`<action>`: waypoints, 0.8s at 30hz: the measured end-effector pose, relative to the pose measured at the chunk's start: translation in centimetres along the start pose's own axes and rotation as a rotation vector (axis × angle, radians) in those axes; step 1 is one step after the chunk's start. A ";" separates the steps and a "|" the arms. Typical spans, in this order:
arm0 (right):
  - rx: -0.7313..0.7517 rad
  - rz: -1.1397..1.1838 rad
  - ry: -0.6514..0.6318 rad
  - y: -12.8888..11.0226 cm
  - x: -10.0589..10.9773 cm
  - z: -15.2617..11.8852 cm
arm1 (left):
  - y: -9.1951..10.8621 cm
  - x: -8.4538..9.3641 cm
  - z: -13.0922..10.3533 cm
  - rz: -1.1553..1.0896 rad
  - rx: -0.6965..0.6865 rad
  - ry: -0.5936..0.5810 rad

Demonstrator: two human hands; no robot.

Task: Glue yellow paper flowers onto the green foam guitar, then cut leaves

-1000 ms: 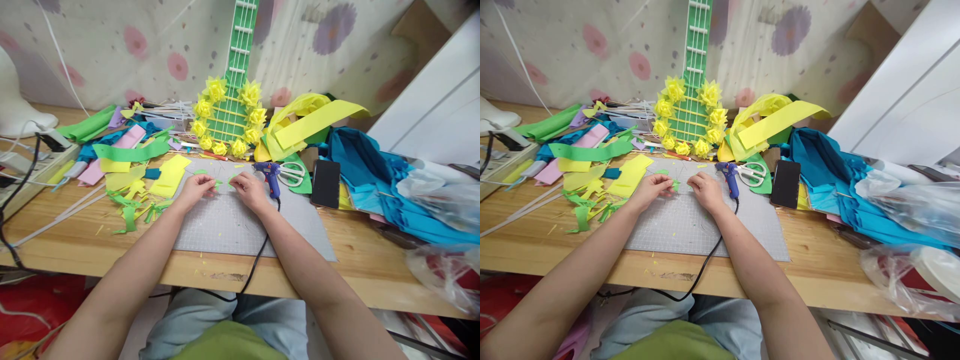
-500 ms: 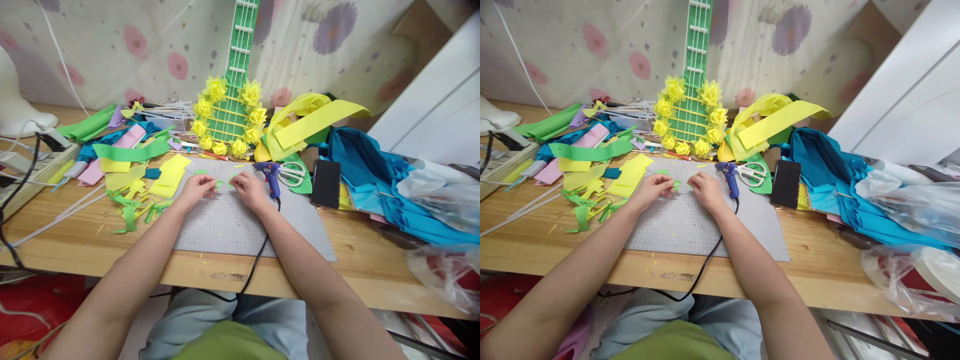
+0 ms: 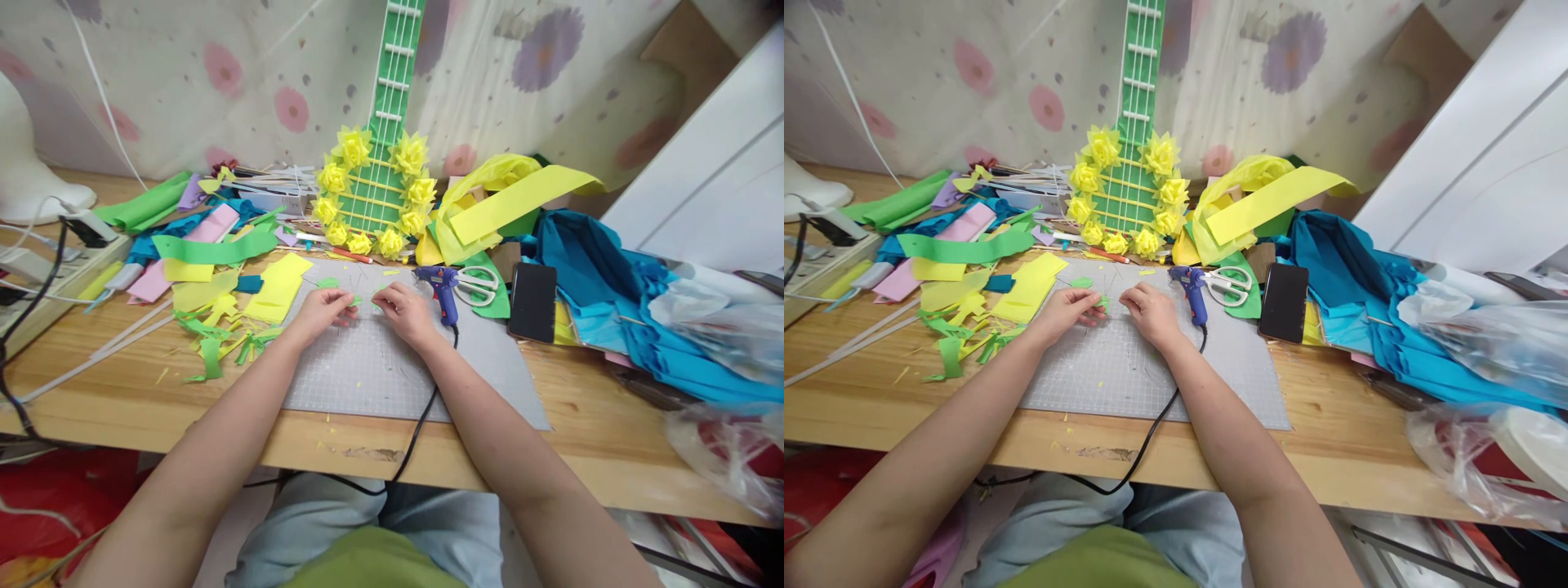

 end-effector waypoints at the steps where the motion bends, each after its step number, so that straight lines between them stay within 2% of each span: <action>1: -0.001 -0.002 -0.005 -0.1 0.0 0.0 | 0.0 0.0 0.0 0.006 0.002 -0.002; 11: 0.004 -0.035 -0.055 -0.6 -0.1 0.0 | -0.1 0.1 0.1 0.010 0.000 -0.021; 17: 0.037 -0.008 -0.056 -1.1 -0.2 0.0 | 0.0 -0.2 -0.1 0.002 0.006 -0.071; 24: 0.032 -0.008 -0.061 -1.2 -0.3 0.0 | 0.2 -0.4 -0.2 -0.027 0.038 -0.059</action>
Point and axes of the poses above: each hand's wrist, its own z-axis towards the middle knuckle, its own x-axis out of the back of the hand, y = z × x, the point moved 7 cm from there along z, towards the middle knuckle, and after that the axes turned 5 degrees about x, right-handed, at the moved point
